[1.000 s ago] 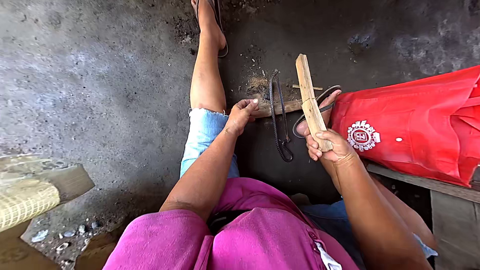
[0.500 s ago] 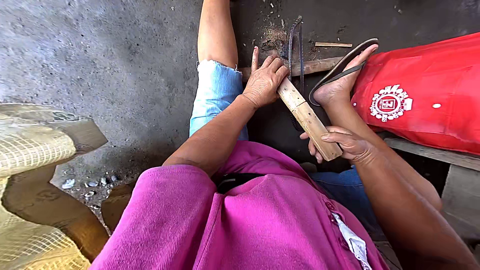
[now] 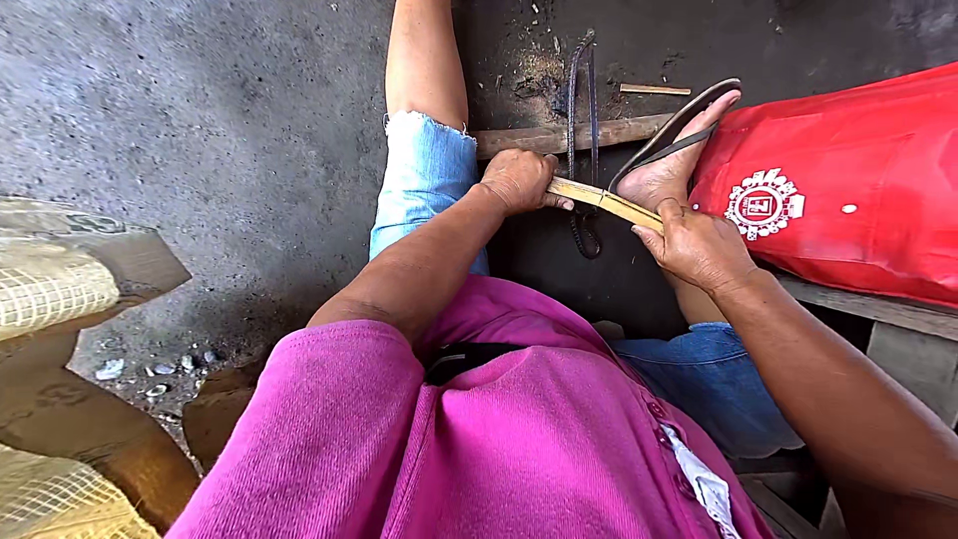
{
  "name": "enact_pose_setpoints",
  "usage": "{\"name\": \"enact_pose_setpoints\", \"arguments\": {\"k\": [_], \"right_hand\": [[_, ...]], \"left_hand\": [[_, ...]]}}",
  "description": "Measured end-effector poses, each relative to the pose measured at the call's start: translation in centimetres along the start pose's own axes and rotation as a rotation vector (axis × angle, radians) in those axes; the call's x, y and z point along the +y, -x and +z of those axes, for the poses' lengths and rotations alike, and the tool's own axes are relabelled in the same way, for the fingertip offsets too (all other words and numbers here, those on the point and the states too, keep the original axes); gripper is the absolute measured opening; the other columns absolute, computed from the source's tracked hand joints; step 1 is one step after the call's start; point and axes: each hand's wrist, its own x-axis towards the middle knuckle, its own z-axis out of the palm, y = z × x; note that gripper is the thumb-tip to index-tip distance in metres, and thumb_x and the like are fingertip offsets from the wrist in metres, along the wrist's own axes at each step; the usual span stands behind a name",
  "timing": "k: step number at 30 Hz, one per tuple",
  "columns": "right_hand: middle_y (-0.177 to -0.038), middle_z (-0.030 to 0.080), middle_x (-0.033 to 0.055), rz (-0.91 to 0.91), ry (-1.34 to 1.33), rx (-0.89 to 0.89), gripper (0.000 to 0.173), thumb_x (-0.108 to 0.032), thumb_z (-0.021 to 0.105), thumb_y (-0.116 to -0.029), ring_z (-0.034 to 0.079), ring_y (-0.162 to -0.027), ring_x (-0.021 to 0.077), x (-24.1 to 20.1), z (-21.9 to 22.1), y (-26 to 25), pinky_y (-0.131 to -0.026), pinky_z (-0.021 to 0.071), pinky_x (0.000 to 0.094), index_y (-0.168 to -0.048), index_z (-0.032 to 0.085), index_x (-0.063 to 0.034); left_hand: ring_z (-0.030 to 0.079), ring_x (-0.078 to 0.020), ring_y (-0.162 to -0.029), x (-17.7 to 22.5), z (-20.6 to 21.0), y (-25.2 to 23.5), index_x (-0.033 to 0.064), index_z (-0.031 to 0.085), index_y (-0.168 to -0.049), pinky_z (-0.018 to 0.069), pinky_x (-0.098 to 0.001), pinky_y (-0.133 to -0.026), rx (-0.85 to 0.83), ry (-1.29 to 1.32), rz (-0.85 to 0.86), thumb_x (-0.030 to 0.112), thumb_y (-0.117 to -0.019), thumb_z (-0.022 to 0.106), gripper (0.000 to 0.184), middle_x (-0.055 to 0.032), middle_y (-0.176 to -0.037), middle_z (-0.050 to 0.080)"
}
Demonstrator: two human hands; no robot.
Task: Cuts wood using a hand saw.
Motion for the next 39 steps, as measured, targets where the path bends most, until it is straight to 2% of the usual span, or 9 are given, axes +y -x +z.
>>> {"name": "enact_pose_setpoints", "arguments": {"k": [4, 9, 13, 16, 18, 22, 27, 32, 39], "right_hand": [[-0.092, 0.067, 0.0325, 0.099, 0.002, -0.044, 0.059, -0.049, 0.045, -0.1081, 0.069, -0.090, 0.0551, -0.8, -0.4, -1.5, -0.070, 0.0528, 0.0669, -0.116, 0.056, 0.0085], [-0.120, 0.064, 0.0352, 0.517, -0.293, -0.171, 0.067, -0.054, 0.037, -0.1090, 0.064, -0.115, 0.0522, -1.9, -0.3, -6.3, -0.093, 0.0486, 0.0696, -0.140, 0.048, 0.0043], [-0.077, 0.063, 0.0105, 0.568, -0.958, -0.024, 0.059, -0.057, 0.032, -0.1098, 0.061, -0.052, 0.0198, -3.5, 0.7, -7.1, -0.051, 0.0549, 0.0362, -0.131, 0.051, -0.0055], [-0.070, 0.060, 0.0040, 0.536, -1.273, 0.188, 0.050, -0.051, 0.034, -0.1113, 0.060, -0.050, 0.0144, -5.9, -0.1, -6.8, -0.050, 0.0554, 0.0314, -0.121, 0.054, -0.0058], [-0.077, 0.061, 0.0051, 0.464, -1.195, 0.336, 0.048, -0.046, 0.034, -0.1121, 0.062, -0.057, 0.0153, -7.8, -0.5, -6.6, -0.057, 0.0568, 0.0344, -0.124, 0.051, -0.0029], [-0.129, 0.062, 0.0237, 0.193, -0.949, 0.270, 0.059, -0.041, 0.038, -0.1103, 0.067, -0.111, 0.0306, -9.4, -1.3, -6.9, -0.098, 0.0543, 0.0491, -0.151, 0.043, 0.0020], [-0.121, 0.068, 0.0208, 0.283, -0.660, 0.392, 0.037, -0.024, 0.046, -0.1082, 0.067, -0.112, 0.0320, -0.9, -2.4, -14.7, -0.102, 0.0514, 0.0507, -0.128, 0.067, -0.0010], [-0.134, 0.061, 0.0273, 0.359, -0.294, 0.145, 0.031, -0.006, 0.047, -0.1029, 0.057, -0.130, 0.0442, 6.7, -0.8, -25.5, -0.108, 0.0434, 0.0617, -0.123, 0.069, 0.0031], [-0.143, 0.047, 0.0386, 0.329, -0.002, -0.084, 0.050, 0.005, 0.067, -0.0857, 0.043, -0.136, 0.0564, 6.4, 4.2, -31.2, -0.104, 0.0375, 0.0720, -0.132, 0.054, 0.0160]], "left_hand": [[0.069, -0.0439, -0.110, 0.7, 0.0, -0.4, 0.0015, 0.065, -0.119, 0.0530, -0.0631, -0.088, -0.017, 0.026, -0.190, 0.070, -0.0947, 0.057, 0.073, -0.0245, -0.111, 0.071], [0.071, -0.0371, -0.105, -1.4, -0.3, -1.9, -0.0059, 0.070, -0.105, 0.0540, -0.0592, -0.094, 0.075, 0.659, -0.623, 0.070, -0.0989, 0.050, 0.079, -0.0246, -0.107, 0.071], [0.066, -0.0155, -0.061, -1.4, 0.4, -1.2, 0.0003, 0.064, -0.110, 0.0597, -0.0337, -0.064, 0.016, 1.283, -0.459, 0.061, -0.1059, 0.043, 0.065, -0.0056, -0.077, 0.067], [0.065, -0.0144, -0.062, -1.5, 0.1, -1.1, 0.0024, 0.062, -0.110, 0.0596, -0.0314, -0.064, -0.005, 1.527, -0.354, 0.058, -0.1077, 0.041, 0.059, -0.0043, -0.077, 0.066], [0.067, -0.0139, -0.066, -1.6, 0.1, -1.4, 0.0030, 0.063, -0.113, 0.0597, -0.0303, -0.066, 0.009, 1.561, -0.316, 0.056, -0.1085, 0.040, 0.058, -0.0043, -0.081, 0.068], [0.068, -0.0155, -0.091, -1.1, 0.7, -1.5, 0.0056, 0.052, -0.139, 0.0585, -0.0345, -0.083, -0.007, 1.680, -0.085, 0.050, -0.1117, 0.027, 0.058, -0.0066, -0.106, 0.070], [0.071, -0.0198, -0.074, -1.0, 0.6, -2.2, 0.0011, 0.060, -0.123, 0.0636, -0.0361, -0.070, 0.031, 1.881, -0.281, 0.003, -0.0937, 0.065, 0.030, -0.0104, -0.091, 0.071], [0.072, -0.0200, -0.071, -1.2, -0.4, -3.1, 0.0010, 0.061, -0.117, 0.0634, -0.0350, -0.069, 0.037, 1.932, -0.276, 0.008, -0.0996, 0.059, 0.019, -0.0103, -0.084, 0.072], [0.072, -0.0191, -0.075, -1.3, -0.6, -3.8, -0.0005, 0.061, -0.121, 0.0633, -0.0339, -0.072, 0.097, 1.969, -0.313, 0.011, -0.1012, 0.059, 0.023, -0.0105, -0.088, 0.072]]}}
